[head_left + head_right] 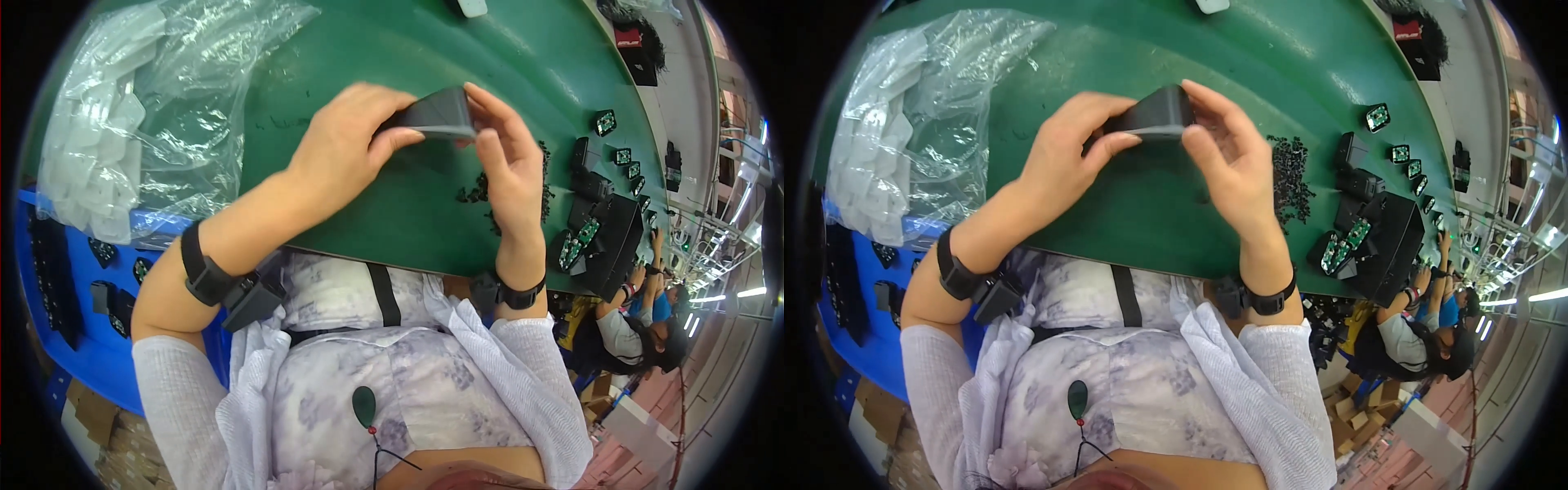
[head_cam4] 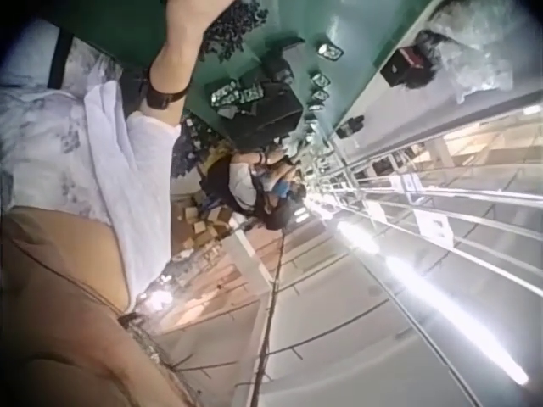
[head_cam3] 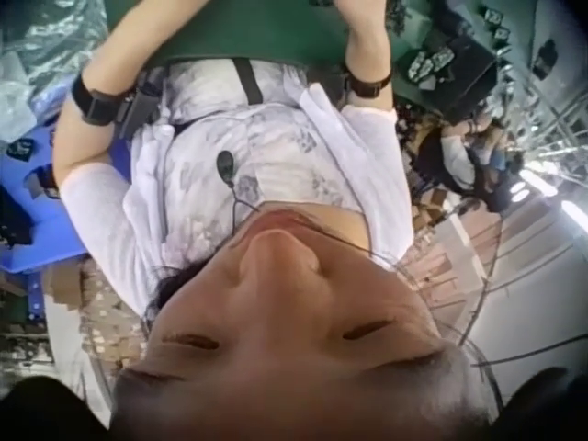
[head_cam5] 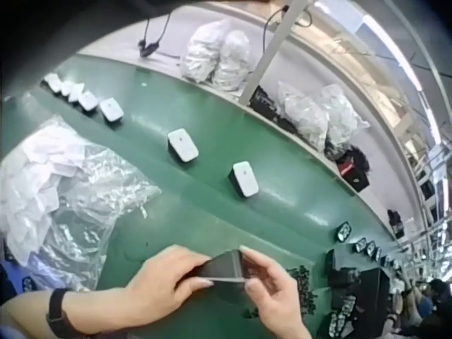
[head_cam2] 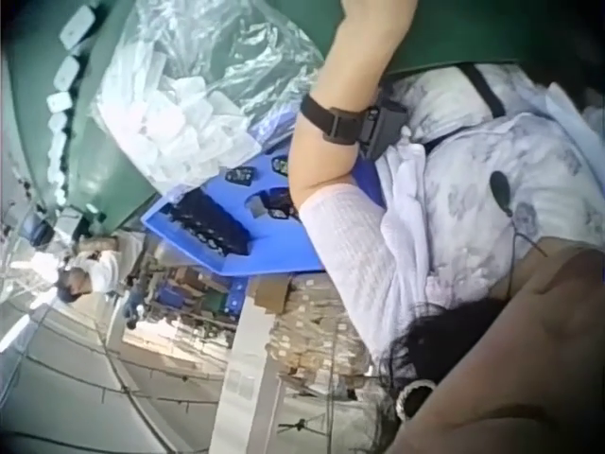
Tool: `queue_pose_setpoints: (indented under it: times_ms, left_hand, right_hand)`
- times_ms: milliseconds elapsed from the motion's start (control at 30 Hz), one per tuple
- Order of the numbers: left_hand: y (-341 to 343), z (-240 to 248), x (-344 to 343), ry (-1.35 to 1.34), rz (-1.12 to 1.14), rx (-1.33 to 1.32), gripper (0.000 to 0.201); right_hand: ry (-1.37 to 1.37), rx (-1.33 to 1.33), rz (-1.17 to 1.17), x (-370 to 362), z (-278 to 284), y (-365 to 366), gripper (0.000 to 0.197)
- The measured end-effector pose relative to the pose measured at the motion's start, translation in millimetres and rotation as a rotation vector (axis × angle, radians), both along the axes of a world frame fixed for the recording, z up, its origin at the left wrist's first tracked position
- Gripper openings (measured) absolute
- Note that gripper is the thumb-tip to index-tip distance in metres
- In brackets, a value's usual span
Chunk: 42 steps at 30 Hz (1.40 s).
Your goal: The person picks up a white plastic plate and a black pin, inserts the pin into the plate, and then presses a black plastic housing onto the plate by hand before placing the assembly on the conveyor belt.
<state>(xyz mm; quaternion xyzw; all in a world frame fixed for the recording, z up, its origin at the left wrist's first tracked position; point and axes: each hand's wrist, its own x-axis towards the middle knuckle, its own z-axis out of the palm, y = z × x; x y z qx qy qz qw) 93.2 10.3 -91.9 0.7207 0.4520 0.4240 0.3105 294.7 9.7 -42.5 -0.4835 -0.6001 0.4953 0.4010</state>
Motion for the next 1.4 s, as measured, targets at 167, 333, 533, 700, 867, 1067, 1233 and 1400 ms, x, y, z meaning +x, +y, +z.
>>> queue_pose_setpoints:
  times_ms: [167,333,533,700,867,1067,1233,1400]
  left_hand:
    - [-14,7,-1,-0.353,-0.122,-0.527,0.033]
    - [-21,9,2,-0.426,-0.142,-0.552,0.034]
    - [-14,25,-9,-0.323,-0.185,-0.415,0.03]
    - [-1,53,-78,0.363,0.241,0.237,0.016]
    - [-8,46,-178,0.907,0.522,0.176,0.013]
    - [14,36,-290,1.082,0.957,0.346,0.027]
    - [27,44,-341,1.013,0.905,-0.109,0.032]
    - [32,73,-358,0.836,0.684,-0.322,0.032]
  right_hand:
    - [-0.023,0.013,-0.042,-16,-3,-13,0.046]
    - [-0.015,0.052,-0.087,-26,3,-17,0.037]
    - [-0.085,0.209,-0.095,-21,12,-4,0.039]
    - [-0.248,0.313,-0.142,20,18,54,0.036]
    - [-0.377,0.175,-0.13,86,6,116,0.035]
    - [-0.475,0.039,-0.203,146,-22,169,0.034]
    - [-0.528,0.002,-0.218,162,-22,182,0.036]
    - [-0.617,0.124,-0.38,156,-25,180,0.041]
